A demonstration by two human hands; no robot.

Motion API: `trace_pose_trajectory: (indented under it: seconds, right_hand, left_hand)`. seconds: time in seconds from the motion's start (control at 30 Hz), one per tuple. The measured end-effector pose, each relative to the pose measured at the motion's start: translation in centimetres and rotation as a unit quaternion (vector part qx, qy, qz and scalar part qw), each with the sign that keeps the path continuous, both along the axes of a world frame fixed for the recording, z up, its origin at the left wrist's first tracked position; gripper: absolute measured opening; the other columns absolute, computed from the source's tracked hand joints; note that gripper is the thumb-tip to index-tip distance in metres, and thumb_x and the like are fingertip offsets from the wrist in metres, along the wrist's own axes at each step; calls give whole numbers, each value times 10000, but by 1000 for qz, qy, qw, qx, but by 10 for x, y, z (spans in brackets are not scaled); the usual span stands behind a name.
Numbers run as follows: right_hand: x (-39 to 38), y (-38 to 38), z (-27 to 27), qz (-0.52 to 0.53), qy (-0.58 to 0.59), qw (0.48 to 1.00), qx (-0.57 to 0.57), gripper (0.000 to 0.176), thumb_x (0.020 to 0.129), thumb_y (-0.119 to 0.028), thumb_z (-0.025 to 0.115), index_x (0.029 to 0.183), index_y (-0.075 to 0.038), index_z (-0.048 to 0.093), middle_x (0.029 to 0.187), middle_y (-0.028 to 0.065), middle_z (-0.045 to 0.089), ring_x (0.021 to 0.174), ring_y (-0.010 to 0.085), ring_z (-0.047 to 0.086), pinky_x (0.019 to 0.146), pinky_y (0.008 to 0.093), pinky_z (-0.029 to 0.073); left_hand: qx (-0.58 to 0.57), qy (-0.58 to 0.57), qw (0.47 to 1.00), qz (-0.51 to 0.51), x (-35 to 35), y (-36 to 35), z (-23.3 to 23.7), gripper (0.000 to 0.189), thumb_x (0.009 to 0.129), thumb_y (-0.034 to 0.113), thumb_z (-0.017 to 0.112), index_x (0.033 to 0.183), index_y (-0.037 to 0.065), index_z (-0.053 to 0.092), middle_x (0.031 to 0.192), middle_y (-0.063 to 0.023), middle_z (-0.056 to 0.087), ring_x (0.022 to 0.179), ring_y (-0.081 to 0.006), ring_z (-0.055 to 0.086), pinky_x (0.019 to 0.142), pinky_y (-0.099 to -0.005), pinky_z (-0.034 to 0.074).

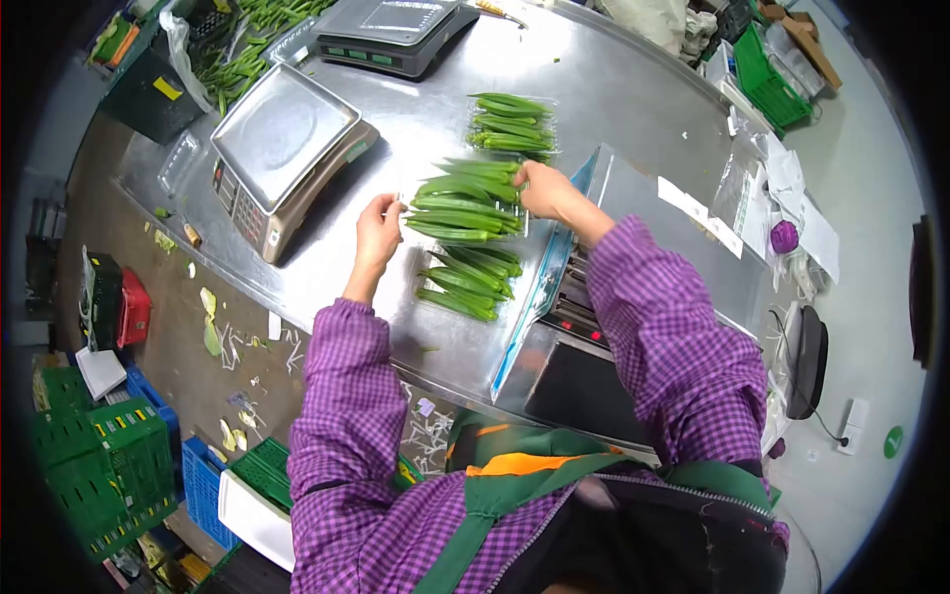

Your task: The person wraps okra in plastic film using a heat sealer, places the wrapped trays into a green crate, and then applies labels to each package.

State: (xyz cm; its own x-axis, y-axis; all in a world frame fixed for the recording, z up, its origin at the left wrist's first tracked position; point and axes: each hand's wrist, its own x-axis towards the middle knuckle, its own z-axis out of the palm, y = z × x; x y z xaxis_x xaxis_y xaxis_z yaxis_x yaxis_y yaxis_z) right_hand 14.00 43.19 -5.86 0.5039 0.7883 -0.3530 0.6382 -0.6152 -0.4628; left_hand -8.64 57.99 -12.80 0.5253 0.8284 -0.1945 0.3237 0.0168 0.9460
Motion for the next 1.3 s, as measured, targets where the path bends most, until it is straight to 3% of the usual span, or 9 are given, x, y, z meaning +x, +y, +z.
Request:
trace_pose_trajectory:
  seconds: [0.1, 0.23, 0.33, 0.67, 0.87, 1.03, 1.13, 1.2, 1.3]
  right_hand:
    - [8, -34, 32, -18, -46, 992, 112, 265, 832, -75, 478, 1078, -54, 575, 934, 120, 621, 869, 165, 616, 728, 293, 477]
    - [34, -112, 65, -123, 23, 967, 222, 228, 857, -114, 508, 1058, -34, 578, 811, 47, 559, 651, 105, 482, 627, 259, 424]
    - [58, -189, 76, -207, 21, 957, 204, 250, 842, -146, 476, 1043, -39, 580, 861, 129, 623, 801, 236, 594, 741, 348, 463]
    - [104, -381, 27, -333, -69, 921, 189, 206, 820, -88, 531, 995, -28, 622, 900, 132, 658, 850, 259, 628, 791, 334, 473]
    - [71, -419, 35, -352, -106, 893, 258, 213, 824, -105, 564, 1016, -24, 606, 842, 125, 641, 854, 276, 618, 785, 349, 475]
    - [17, -468, 45, -315, -332, 879, 133, 231, 802, -271, 644, 865, -49, 624, 763, 92, 629, 798, 268, 585, 762, 396, 415]
    - [8, -465, 18, -339, -266, 886, 171, 259, 748, -306, 702, 806, -67, 622, 677, 58, 617, 724, 249, 575, 712, 377, 409]
    - [16, -454, 14, -433, -23, 858, 275, 187, 772, -215, 689, 836, -54, 619, 672, 34, 603, 654, 179, 560, 613, 303, 416]
    - [17, -470, 42, -474, 290, 696, 454, 139, 833, -98, 611, 930, -4, 581, 648, -34, 496, 569, 73, 453, 538, 200, 364]
  left_hand:
    - [0, -79, 997, -14, 3, -21, 69, 227, 893, 104, 552, 1071, -32, 588, 831, -38, 632, 568, -42, 480, 478, -198, 423]
    - [-13, -122, 987, -100, 40, -75, 126, 244, 883, 105, 579, 1074, -47, 581, 823, -35, 616, 592, -48, 506, 505, -196, 463]
    - [-50, -138, 973, -180, 86, -128, 121, 265, 869, 101, 605, 1086, -47, 569, 854, -51, 613, 632, -69, 552, 513, -212, 485]
    - [37, -21, 928, -371, 201, -269, 83, 356, 863, 101, 611, 1163, -71, 527, 860, -85, 639, 694, -103, 588, 541, -214, 467]
    - [123, -80, 925, -350, 198, -266, 61, 345, 823, 142, 644, 1106, -48, 587, 874, -167, 685, 722, -181, 666, 661, -285, 511]
    - [332, 115, 888, -296, 118, -267, 119, 245, 789, 191, 680, 960, 21, 637, 833, -129, 687, 725, -254, 668, 651, -325, 505]
    - [387, 199, 848, -303, 108, -287, 119, 257, 760, 219, 705, 922, 35, 626, 789, -107, 686, 706, -240, 662, 625, -346, 491]
    - [198, 115, 910, -346, 128, -289, 101, 313, 780, 139, 682, 1036, -15, 586, 777, -92, 678, 688, -146, 643, 564, -256, 469]
    - [-38, 58, 946, -315, 108, -289, 135, 494, 766, 0, 670, 1223, -39, 484, 698, -15, 604, 655, -71, 549, 595, -207, 439]
